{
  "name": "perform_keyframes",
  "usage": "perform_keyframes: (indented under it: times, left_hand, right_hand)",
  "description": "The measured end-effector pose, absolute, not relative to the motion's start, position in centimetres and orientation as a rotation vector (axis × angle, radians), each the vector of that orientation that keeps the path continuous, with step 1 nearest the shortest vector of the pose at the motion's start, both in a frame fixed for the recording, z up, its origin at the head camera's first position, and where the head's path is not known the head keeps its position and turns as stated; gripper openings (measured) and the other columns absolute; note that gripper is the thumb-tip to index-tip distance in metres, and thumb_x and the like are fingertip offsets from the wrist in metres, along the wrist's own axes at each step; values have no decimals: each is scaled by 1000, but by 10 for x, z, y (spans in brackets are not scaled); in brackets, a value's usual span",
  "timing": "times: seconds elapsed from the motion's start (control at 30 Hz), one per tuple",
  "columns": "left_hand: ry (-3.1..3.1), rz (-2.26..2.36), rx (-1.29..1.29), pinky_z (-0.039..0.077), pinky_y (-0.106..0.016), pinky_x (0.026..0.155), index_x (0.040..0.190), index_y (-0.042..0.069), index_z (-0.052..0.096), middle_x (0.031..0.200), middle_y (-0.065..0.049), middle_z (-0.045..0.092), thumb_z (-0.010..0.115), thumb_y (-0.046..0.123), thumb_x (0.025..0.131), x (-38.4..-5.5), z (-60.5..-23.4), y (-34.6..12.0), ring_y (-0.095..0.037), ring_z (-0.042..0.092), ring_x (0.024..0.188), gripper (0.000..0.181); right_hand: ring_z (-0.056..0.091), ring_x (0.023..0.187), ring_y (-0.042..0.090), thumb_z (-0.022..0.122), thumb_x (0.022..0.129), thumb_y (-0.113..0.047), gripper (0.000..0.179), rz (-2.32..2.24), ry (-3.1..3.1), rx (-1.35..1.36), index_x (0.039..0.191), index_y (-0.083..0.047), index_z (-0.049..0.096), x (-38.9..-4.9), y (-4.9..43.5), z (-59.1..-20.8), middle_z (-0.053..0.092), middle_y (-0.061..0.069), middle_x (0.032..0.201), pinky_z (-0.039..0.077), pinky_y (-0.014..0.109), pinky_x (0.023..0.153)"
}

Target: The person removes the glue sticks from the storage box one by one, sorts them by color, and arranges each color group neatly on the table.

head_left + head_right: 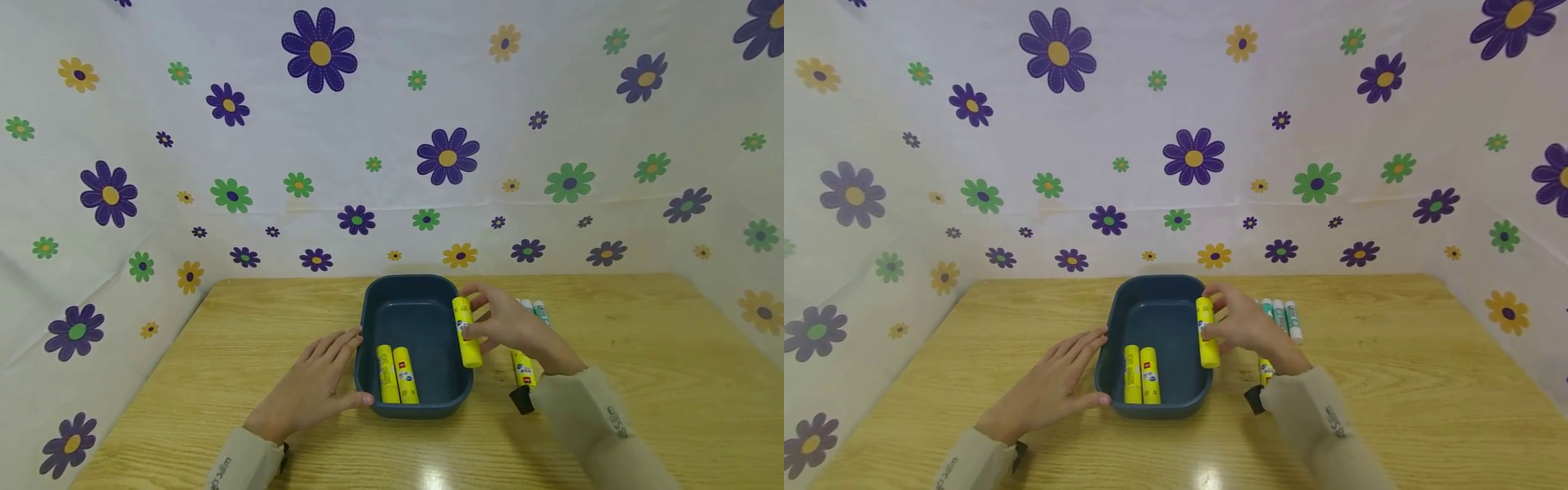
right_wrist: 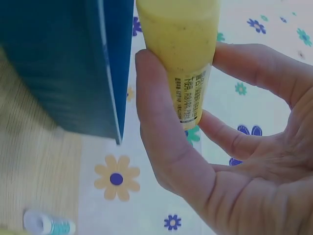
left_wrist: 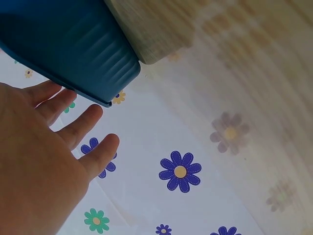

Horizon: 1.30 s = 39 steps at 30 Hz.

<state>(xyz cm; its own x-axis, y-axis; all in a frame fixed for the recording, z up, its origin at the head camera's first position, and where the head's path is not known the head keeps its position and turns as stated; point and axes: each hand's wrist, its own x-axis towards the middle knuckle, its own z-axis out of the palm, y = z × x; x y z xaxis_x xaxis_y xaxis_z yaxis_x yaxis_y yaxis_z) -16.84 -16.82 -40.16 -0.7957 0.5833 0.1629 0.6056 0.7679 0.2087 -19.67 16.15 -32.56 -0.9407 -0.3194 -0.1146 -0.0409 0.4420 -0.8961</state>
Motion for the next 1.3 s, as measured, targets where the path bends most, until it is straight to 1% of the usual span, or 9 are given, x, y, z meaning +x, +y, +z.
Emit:
perform_keyframes:
  times: [0.2, 0.4, 0.7, 0.87, 1.17, 1.3]
  left_hand:
    - [-2893, -380, -961, 26, -58, 118, 154, 0, 39, 163, -12, 32, 63, 62, 93, -169, -400, -167, -34, 31, 147, 90]
    - [-2892, -372, -962, 26, -58, 118, 154, 0, 39, 163, -13, 32, 63, 62, 92, -169, -400, -167, -34, 32, 147, 91]
    - [-2872, -365, -968, 27, -58, 118, 154, 0, 39, 163, -12, 32, 63, 62, 92, -168, -404, -168, -34, 32, 147, 91]
    - [-2871, -364, -970, 27, -58, 118, 154, 0, 39, 163, -12, 32, 63, 63, 92, -167, -405, -168, -34, 32, 147, 91]
    - [-2862, -370, -968, 27, -57, 118, 154, 1, 39, 163, -11, 32, 62, 63, 92, -166, -405, -169, -33, 32, 147, 91]
    - [-2861, -363, -969, 26, -58, 118, 154, 1, 39, 163, -10, 31, 62, 63, 92, -167, -406, -169, -33, 32, 147, 91]
  right_hand:
    - [65, 91, 33, 71, 86, 4, 64, -1474, 2483, -311, 142, 6, 40, -193, 179, -326, 47, 31, 125, 63, 44, 67]
    - [63, 96, 36, 71, 87, 4, 66, -1451, 2493, -286, 144, 7, 37, -187, 196, -327, 45, 33, 126, 63, 45, 69]
    - [63, 98, 39, 70, 87, 5, 65, -1431, 2508, -257, 142, 7, 35, -180, 217, -337, 44, 35, 127, 63, 45, 69]
    - [61, 99, 40, 69, 89, 6, 65, -1417, 2516, -241, 142, 9, 32, -176, 228, -342, 42, 36, 126, 62, 46, 68]
    - [63, 100, 40, 69, 89, 6, 64, -1389, 2532, -198, 141, 11, 32, -172, 245, -353, 44, 37, 125, 62, 46, 68]
    - [62, 99, 41, 69, 88, 5, 64, -1365, 2545, -168, 140, 10, 33, -172, 251, -356, 42, 39, 126, 62, 47, 67]
